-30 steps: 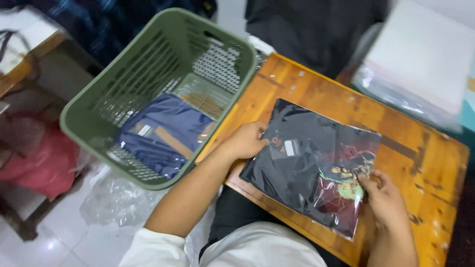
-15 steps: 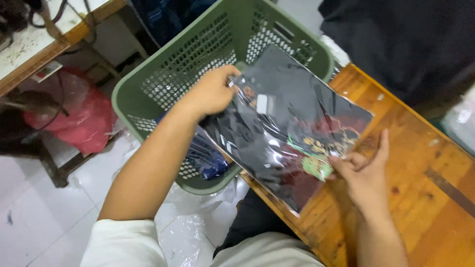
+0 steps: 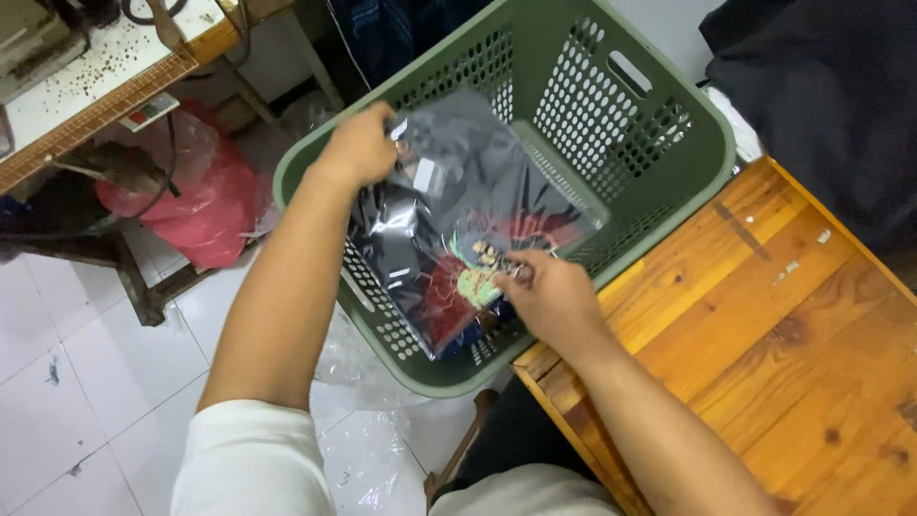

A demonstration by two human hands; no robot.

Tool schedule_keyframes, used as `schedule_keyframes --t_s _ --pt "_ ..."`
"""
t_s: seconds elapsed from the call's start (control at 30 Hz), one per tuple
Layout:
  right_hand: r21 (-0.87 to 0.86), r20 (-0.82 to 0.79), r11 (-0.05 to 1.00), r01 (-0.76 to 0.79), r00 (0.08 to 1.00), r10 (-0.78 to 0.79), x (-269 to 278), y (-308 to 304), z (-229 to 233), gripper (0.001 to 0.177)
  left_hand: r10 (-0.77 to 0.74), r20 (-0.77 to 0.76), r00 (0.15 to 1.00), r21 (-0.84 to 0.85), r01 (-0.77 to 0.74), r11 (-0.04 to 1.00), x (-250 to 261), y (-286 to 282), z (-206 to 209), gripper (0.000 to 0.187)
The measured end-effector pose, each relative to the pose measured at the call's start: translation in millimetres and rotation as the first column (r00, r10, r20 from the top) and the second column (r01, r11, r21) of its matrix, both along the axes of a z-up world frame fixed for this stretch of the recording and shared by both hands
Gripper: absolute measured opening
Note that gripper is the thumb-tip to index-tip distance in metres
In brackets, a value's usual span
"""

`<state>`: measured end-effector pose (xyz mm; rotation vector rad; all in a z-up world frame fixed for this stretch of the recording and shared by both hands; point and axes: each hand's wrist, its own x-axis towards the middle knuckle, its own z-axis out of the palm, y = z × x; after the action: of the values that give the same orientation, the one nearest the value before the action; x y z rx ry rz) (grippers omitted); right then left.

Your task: Folding black t-shirts and inserting them into clear plastic bags before placing them into a laundry basket.

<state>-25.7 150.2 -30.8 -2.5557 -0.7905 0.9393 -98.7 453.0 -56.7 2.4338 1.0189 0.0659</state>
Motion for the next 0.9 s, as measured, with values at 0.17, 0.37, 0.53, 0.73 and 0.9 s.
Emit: schedule_keyframes --t_s 0.17,0.37,0.53,0.73,0.9 --pt "-0.06 -0.015 0.989 -0.132 0.991 0.132 8.1 8.8 -27.5 0.042 -0.065 -0.182 0.981 -0.124 0.043 0.991 -6.2 4.6 -41.2 0.04" --pt "-0.011 -0.061 0.982 -0.188 0.98 0.187 17.2 16.4 -16.8 0.04 -0.17 -0.264 0.95 -0.166 0.129 0.978 13.9 27.4 -92.2 0.044" --pt "0.013 0.008 0.998 -0.066 0.998 0.066 56.0 20.9 -18.0 0.036 -0.111 -0.099 0.989 -0.137 0.097 0.986 57.1 13.1 -41.0 0.041" --pt "-0.036 0.123 0.998 0.046 0.992 -0.042 132.9 29.9 -50.7 0.036 0.0 0.158 0.988 -0.147 0.023 0.989 141.0 14.7 -75.3 0.038" --pt "-0.14 0.189 0.989 -0.047 0.979 0.074 178.6 32.5 -91.1 0.036 0.026 0.081 0.996 -0.185 -0.01 0.983 195.9 12.0 -134.9 0.044"
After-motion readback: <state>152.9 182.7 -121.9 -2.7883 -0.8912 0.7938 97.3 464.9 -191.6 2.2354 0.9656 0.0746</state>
